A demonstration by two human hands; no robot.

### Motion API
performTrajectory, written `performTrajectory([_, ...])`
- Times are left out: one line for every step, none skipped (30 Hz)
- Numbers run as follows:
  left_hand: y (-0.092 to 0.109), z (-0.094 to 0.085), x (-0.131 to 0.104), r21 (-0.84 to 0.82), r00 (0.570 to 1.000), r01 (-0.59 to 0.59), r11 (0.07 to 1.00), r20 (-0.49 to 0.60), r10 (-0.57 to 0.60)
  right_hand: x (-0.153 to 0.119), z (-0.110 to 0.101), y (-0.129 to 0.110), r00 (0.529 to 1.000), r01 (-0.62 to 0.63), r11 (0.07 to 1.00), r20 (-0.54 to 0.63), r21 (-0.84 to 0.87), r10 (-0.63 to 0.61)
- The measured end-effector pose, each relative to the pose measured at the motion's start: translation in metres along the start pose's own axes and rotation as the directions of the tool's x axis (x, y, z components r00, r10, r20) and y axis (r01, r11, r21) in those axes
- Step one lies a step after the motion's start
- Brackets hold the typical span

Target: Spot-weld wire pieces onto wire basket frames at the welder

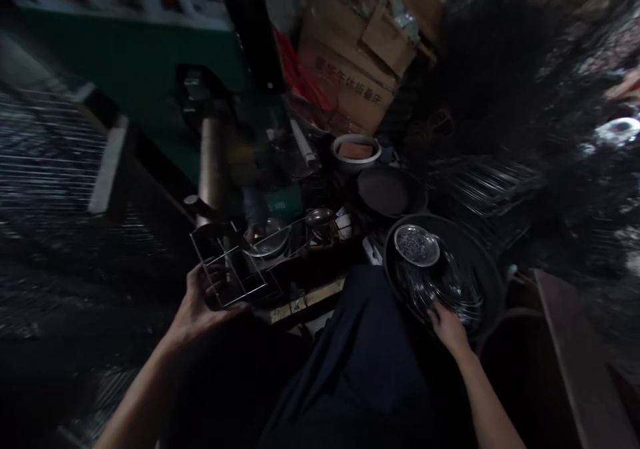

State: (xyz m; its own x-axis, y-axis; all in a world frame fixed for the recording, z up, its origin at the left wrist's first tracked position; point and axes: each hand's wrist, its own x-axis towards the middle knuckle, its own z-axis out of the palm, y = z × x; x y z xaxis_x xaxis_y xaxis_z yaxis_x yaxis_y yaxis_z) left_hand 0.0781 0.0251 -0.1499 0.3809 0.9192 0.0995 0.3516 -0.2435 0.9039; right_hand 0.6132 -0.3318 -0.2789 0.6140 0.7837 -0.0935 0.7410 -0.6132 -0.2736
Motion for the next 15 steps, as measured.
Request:
performTrajectory([0.0, 0.001, 0.001, 0.002, 1.0, -0.007, 1.0, -0.001, 0.007, -0.004, -0.002, 0.003, 0.999, -0.005, 1.0, -0.033, 0.028, 0.006])
performTrajectory([0.0, 0.001, 0.001, 0.005, 1.0, -0.014, 1.0, -0.006, 0.014, -0.007, -0.006, 0.005, 0.998, -0.012, 0.999, -0.061, 0.047, 0.015])
performTrajectory([0.0, 0.001, 0.001, 0.005, 1.0, -0.019, 1.0, -0.011, 0.019, -0.01, -0.011, 0.005, 0.996, -0.017, 0.998, -0.086, 0.059, 0.022])
performTrajectory([-0.001, 0.002, 0.001, 0.001, 1.0, -0.02, 1.0, -0.016, 0.02, -0.013, -0.016, 0.004, 0.994, -0.017, 0.998, -0.107, 0.065, 0.024])
performTrajectory([-0.001, 0.002, 0.001, -0.004, 1.0, -0.019, 1.0, -0.019, 0.019, -0.015, -0.022, 0.001, 0.993, -0.008, 0.998, -0.12, 0.066, 0.016])
performTrajectory([-0.002, 0.002, 0.001, -0.009, 1.0, -0.018, 1.0, -0.019, 0.017, -0.017, -0.027, -0.003, 0.992, 0.006, 0.998, -0.129, 0.062, 0.002])
performTrajectory([-0.004, 0.002, 0.001, -0.012, 1.0, -0.018, 1.0, -0.02, 0.018, -0.02, -0.033, -0.01, 0.991, 0.02, 0.998, -0.13, 0.052, -0.013])
performTrajectory([-0.005, 0.002, 0.001, -0.014, 1.0, -0.02, 1.0, -0.019, 0.019, -0.022, -0.038, -0.018, 0.992, 0.028, 0.999, -0.124, 0.037, -0.024])
performTrajectory([-0.007, 0.001, 0.001, -0.016, 1.0, -0.024, 1.0, -0.019, 0.023, -0.024, -0.044, -0.027, 0.994, 0.034, 0.999, -0.103, 0.018, -0.032])
performTrajectory([-0.008, 0.001, 0.001, -0.016, 0.999, -0.028, 0.999, -0.021, 0.028, -0.026, -0.05, -0.036, 0.997, 0.038, 0.999, -0.072, -0.001, -0.038])
performTrajectory([-0.01, 0.001, 0.001, -0.014, 0.999, -0.03, 0.999, -0.022, 0.03, -0.027, -0.058, -0.044, 0.998, 0.04, 0.999, -0.042, -0.02, -0.041])
performTrajectory([-0.011, 0.001, 0.002, -0.011, 0.999, -0.028, 1.0, -0.02, 0.028, -0.029, -0.068, -0.052, 0.999, 0.035, 0.999, -0.024, -0.038, -0.036])
performTrajectory([-0.012, 0.001, 0.002, -0.007, 1.0, -0.026, 1.0, -0.016, 0.026, -0.03, -0.082, -0.057, 1.0, 0.014, 0.998, -0.026, -0.057, -0.016])
performTrajectory([-0.013, 0.002, 0.002, -0.004, 1.0, -0.028, 1.0, -0.013, 0.027, -0.032, -0.099, -0.061, 0.998, -0.02, 0.997, -0.054, -0.079, 0.015])
performTrajectory([-0.013, 0.003, 0.002, -0.006, 0.999, -0.035, 0.999, -0.016, 0.035, -0.032, -0.119, -0.064, 0.991, -0.081, 0.991, -0.113, -0.103, 0.069])
